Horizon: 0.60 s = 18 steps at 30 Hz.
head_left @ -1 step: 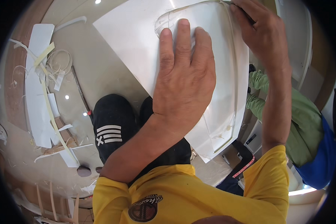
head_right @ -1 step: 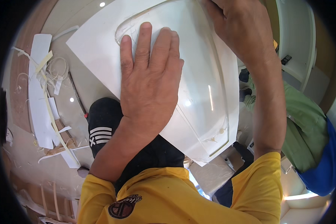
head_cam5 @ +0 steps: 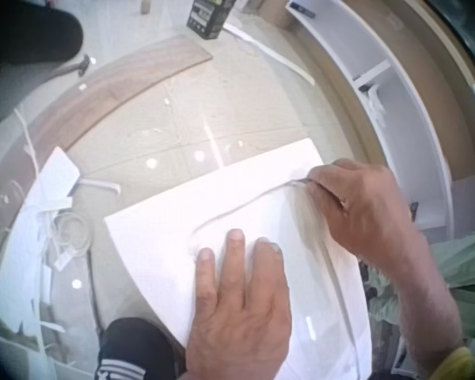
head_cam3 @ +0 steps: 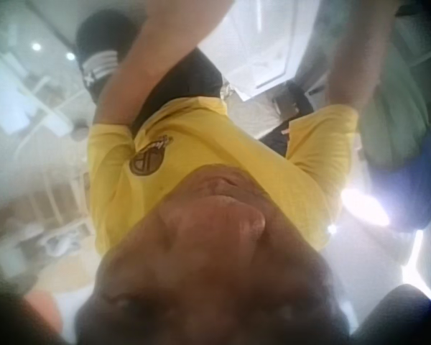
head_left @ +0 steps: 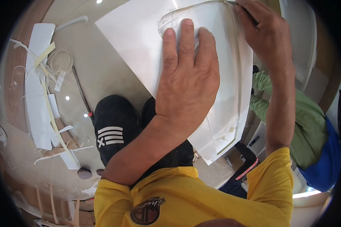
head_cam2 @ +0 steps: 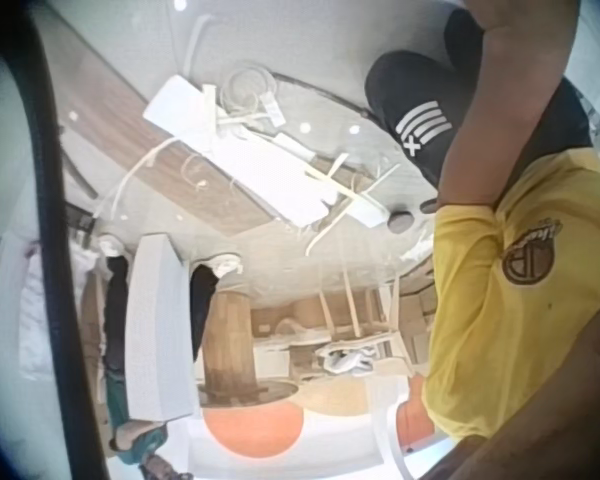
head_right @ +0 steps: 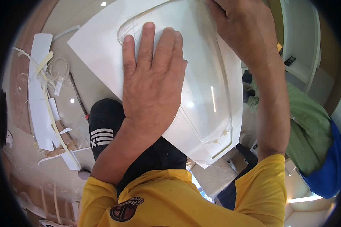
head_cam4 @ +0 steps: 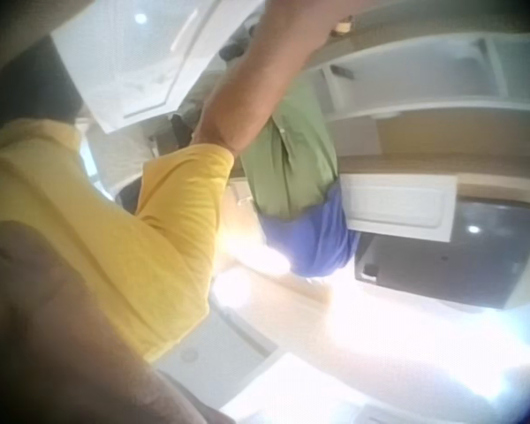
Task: The person kneels on the floor and uses a utility knife to cut and peel protective film from a white rectangular panel. They repeatedly score the film along the panel edges and remove strips of the film.
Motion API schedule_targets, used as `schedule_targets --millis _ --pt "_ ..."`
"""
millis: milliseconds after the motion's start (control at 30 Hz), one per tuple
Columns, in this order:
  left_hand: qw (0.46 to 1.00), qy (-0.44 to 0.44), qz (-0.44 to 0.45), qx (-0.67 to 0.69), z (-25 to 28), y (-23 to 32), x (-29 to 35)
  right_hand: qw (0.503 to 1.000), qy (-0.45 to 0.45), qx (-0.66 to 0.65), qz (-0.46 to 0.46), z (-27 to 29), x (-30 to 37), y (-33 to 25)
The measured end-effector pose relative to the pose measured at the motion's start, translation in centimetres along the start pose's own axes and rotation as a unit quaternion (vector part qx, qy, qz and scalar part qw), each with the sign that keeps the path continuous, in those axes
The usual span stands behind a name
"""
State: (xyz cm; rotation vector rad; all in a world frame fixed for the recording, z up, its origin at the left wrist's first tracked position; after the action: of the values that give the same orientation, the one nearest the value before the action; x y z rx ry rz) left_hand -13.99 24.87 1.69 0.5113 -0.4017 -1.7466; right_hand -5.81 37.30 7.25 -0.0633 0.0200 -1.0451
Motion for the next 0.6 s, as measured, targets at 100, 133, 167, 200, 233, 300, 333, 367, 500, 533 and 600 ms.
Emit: schedule_targets --millis 100,133,167,200,233,300,333,367,500,533,600 --pt "1.000 -0.008 0.006 0.006 0.1 -0.1 0.0 0.999 0.023 0.024 0.005 -0.2 0.5 -0.7" --pt "1.000 0.021 -0.004 0.004 0.1 0.0 0.0 0.999 0.031 0.029 0.003 -0.1 0.6 -0.8" --pt "0.999 0.049 -0.014 0.001 -0.3 0.0 0.1 0.999 0.035 0.035 0.007 -0.1 0.6 -1.0" --pt "0.997 0.078 -0.025 -0.001 -0.3 0.1 0.1 0.998 0.040 0.042 0.010 -0.1 0.6 -1.1" --pt "0.997 0.078 -0.027 0.003 -0.3 0.1 0.1 0.998 0.045 0.049 0.012 0.0 0.6 -1.2" --pt "0.997 0.075 -0.029 0.014 -0.2 0.1 0.1 0.996 0.040 0.073 0.021 0.0 0.4 -1.6" --pt "0.998 0.053 -0.015 0.016 -0.2 -0.1 0.0 0.995 0.037 0.084 0.026 -0.1 0.3 -1.9" --pt "0.999 0.030 -0.001 0.018 0.0 -0.2 -0.1 0.996 0.026 0.087 0.020 -0.2 0.3 -1.9" --pt "1.000 -0.002 0.012 0.005 -0.1 -0.3 -0.3 0.993 -0.002 0.119 -0.005 -0.5 -0.1 -2.1" --pt "1.000 0.001 0.013 0.005 0.0 -0.3 -0.4 0.991 -0.008 0.132 -0.013 -0.6 -0.1 -2.0" --pt "1.000 0.007 0.016 0.007 0.2 -0.3 -0.5 0.991 0.000 0.134 -0.004 -0.6 -0.4 -2.0"
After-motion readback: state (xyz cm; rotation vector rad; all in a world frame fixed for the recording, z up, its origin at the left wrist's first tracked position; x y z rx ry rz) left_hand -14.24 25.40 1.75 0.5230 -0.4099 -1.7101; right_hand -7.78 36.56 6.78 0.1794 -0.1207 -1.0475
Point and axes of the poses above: each hand's wrist, its own x-axis away from the middle knuckle, its own z-axis out of the back of the hand, y = z × x, the point moved 9 cm from there along -x, towards the middle knuckle, and after that the axes turned 2 degrees about -x, right-handed, at the moved point
